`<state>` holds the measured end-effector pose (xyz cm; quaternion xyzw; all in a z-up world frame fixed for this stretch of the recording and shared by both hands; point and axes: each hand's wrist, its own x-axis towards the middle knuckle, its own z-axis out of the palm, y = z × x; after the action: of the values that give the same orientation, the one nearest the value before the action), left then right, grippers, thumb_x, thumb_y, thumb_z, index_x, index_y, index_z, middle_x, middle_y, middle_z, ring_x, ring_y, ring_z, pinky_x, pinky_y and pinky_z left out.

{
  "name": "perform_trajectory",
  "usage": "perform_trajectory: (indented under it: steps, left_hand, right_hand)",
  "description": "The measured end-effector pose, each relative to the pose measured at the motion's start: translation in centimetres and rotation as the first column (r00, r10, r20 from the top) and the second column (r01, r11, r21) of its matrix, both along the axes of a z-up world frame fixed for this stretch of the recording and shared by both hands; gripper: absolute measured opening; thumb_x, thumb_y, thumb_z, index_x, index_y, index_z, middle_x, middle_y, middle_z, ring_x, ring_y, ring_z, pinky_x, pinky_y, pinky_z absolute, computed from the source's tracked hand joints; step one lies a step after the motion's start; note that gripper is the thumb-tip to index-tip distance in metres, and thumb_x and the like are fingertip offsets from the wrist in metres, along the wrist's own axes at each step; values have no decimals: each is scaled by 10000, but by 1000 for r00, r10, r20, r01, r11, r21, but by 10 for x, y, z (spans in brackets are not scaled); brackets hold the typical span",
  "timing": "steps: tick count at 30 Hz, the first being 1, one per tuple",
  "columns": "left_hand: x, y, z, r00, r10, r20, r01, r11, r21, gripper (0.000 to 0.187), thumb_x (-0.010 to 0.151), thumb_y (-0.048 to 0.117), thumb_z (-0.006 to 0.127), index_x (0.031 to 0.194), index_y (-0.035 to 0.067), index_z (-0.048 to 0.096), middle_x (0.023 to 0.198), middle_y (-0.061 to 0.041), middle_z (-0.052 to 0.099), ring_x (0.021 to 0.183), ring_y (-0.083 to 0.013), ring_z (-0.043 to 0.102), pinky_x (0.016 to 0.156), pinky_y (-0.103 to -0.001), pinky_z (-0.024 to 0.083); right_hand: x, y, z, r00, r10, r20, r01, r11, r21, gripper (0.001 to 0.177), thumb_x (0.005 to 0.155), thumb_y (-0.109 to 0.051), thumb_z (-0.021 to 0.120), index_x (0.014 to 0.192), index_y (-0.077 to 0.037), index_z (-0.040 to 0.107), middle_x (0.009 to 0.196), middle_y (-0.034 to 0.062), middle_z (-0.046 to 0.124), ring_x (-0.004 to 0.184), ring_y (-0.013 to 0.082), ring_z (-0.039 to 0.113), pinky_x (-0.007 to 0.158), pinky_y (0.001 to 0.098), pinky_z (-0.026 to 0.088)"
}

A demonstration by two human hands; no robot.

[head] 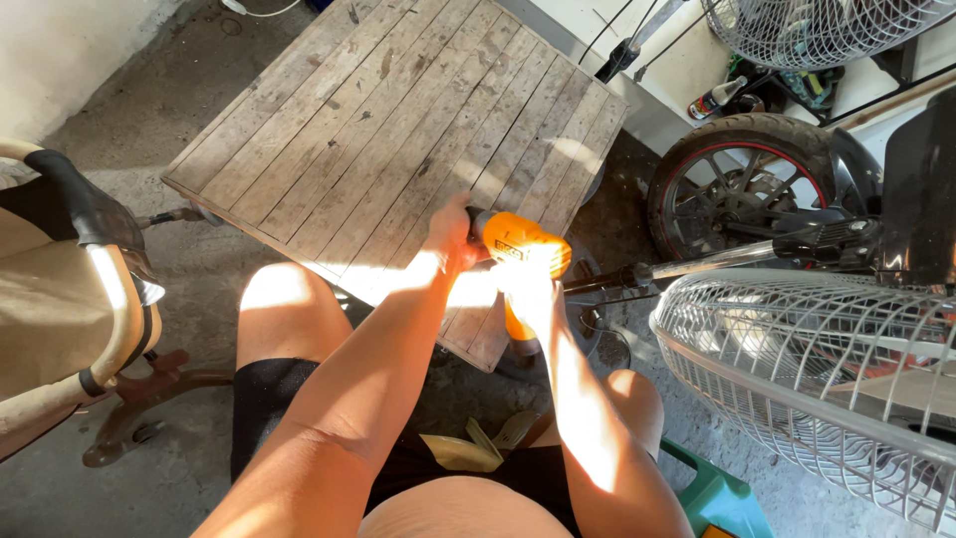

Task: The person uses an orange cordless drill to remove screws from the front grille of a standing fan, then removes the grille and the fan blade. The person places the removed parts on a nearby wooden table.

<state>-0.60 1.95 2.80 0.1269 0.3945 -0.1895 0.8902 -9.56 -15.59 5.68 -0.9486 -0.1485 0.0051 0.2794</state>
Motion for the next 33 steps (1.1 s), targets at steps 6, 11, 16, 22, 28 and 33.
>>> perform_trajectory:
  steps: [6,11,16,22,28,33]
  left_hand:
    - [-15,42,26,876,-478,-59,400,654,641,497,1005,394,493,1005,-76,655,899,-249,755,706,-385,786,602,-435,637]
    - [-20,76,65,595,-730,-336,427,-67,902,762,969,635,554,1008,-99,755,921,-232,793,666,-276,765,544,-334,624]
    - [-64,70,74,610,-732,303,611,678,409,783,832,720,467,1234,64,614,1045,-155,761,832,-297,766,663,-440,609]
    - [-110,60,49,705,-118,700,393,886,-246,595,1006,428,652,1336,-64,598,1203,-198,675,1019,-286,695,936,-436,578]
    - [-139,102,74,601,-343,722,141,934,327,479,844,272,692,1245,23,609,1145,-55,680,925,-148,636,809,-335,542]
    - [-160,108,115,311,-496,810,-209,796,568,342,848,211,688,1135,54,589,993,-16,607,884,-112,570,804,-274,493]
  right_hand:
    - [-3,7,48,985,-132,-115,126,990,-57,186,906,-243,685,1022,-136,783,817,55,766,730,181,723,631,333,573]
    - [-17,27,78,938,-123,-325,283,815,506,239,880,-217,698,1083,-94,726,897,92,756,804,241,721,686,377,584]
    - [-40,62,89,987,-152,-49,159,905,394,324,854,-191,710,1143,-52,669,977,129,747,879,301,719,742,421,595]
    - [-58,57,79,917,268,296,-235,961,-144,749,666,-173,756,1335,61,515,1238,273,620,1020,393,631,888,474,541]
    - [-30,14,73,673,606,-423,587,-90,805,488,1100,-86,602,1507,158,487,1163,214,621,891,282,595,735,402,503]
    - [-34,26,103,765,479,-430,473,36,880,506,1009,-202,576,1442,31,455,1243,157,643,1048,274,629,914,414,528]
